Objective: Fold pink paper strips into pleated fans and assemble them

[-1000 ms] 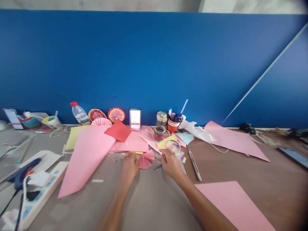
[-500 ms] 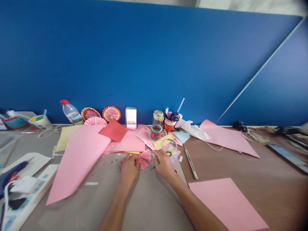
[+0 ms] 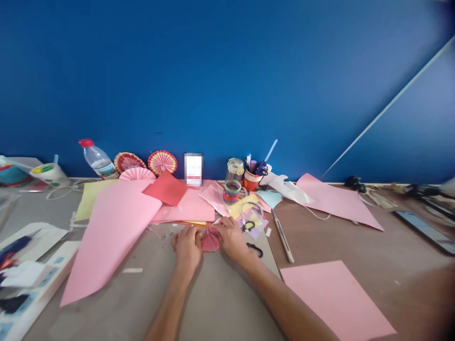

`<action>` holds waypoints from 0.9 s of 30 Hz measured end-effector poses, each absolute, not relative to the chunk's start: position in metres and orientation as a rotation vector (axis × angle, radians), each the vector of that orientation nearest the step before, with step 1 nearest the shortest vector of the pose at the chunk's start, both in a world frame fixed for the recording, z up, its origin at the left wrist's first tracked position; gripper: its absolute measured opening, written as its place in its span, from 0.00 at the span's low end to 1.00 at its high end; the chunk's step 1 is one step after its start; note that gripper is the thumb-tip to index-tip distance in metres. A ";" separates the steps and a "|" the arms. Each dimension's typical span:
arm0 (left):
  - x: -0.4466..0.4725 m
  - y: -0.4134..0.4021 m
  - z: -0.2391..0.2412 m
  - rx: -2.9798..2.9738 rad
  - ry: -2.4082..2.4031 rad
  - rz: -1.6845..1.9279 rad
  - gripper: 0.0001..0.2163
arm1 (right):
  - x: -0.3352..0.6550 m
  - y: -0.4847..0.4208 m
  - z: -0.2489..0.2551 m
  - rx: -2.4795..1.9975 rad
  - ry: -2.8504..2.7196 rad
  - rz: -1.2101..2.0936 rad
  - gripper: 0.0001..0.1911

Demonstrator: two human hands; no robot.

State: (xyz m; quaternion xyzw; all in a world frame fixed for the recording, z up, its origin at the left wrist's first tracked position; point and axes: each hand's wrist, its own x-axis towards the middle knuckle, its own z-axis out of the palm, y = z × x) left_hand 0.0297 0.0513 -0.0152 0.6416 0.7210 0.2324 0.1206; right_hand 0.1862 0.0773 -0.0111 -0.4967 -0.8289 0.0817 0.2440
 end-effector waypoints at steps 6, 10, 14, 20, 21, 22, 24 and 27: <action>0.029 0.051 -0.018 1.959 2.111 0.562 0.09 | 0.183 0.086 -0.013 -1.411 -2.382 0.101 0.08; 0.028 0.053 -0.019 1.895 2.071 0.679 0.10 | 0.181 0.085 -0.009 -1.413 -2.400 0.112 0.07; 0.027 0.054 -0.017 1.776 1.946 0.925 0.09 | 0.181 0.080 0.000 -1.394 -2.294 0.178 0.09; 0.023 0.048 0.004 1.484 1.498 1.139 0.11 | 0.189 0.071 0.012 -1.243 -2.180 0.375 0.10; 0.021 0.046 0.008 1.363 1.325 1.169 0.11 | 0.191 0.070 0.014 -1.217 -2.169 0.410 0.09; 0.019 0.045 0.011 1.222 1.160 1.204 0.11 | 0.194 0.069 0.016 -1.194 -2.155 0.446 0.09; 0.015 0.042 0.017 0.990 0.947 1.289 0.12 | 0.202 0.068 0.020 -1.168 -2.103 0.487 0.09; 0.012 0.041 0.023 0.826 0.805 1.358 0.14 | 0.220 0.069 0.026 -1.195 -1.972 0.422 0.12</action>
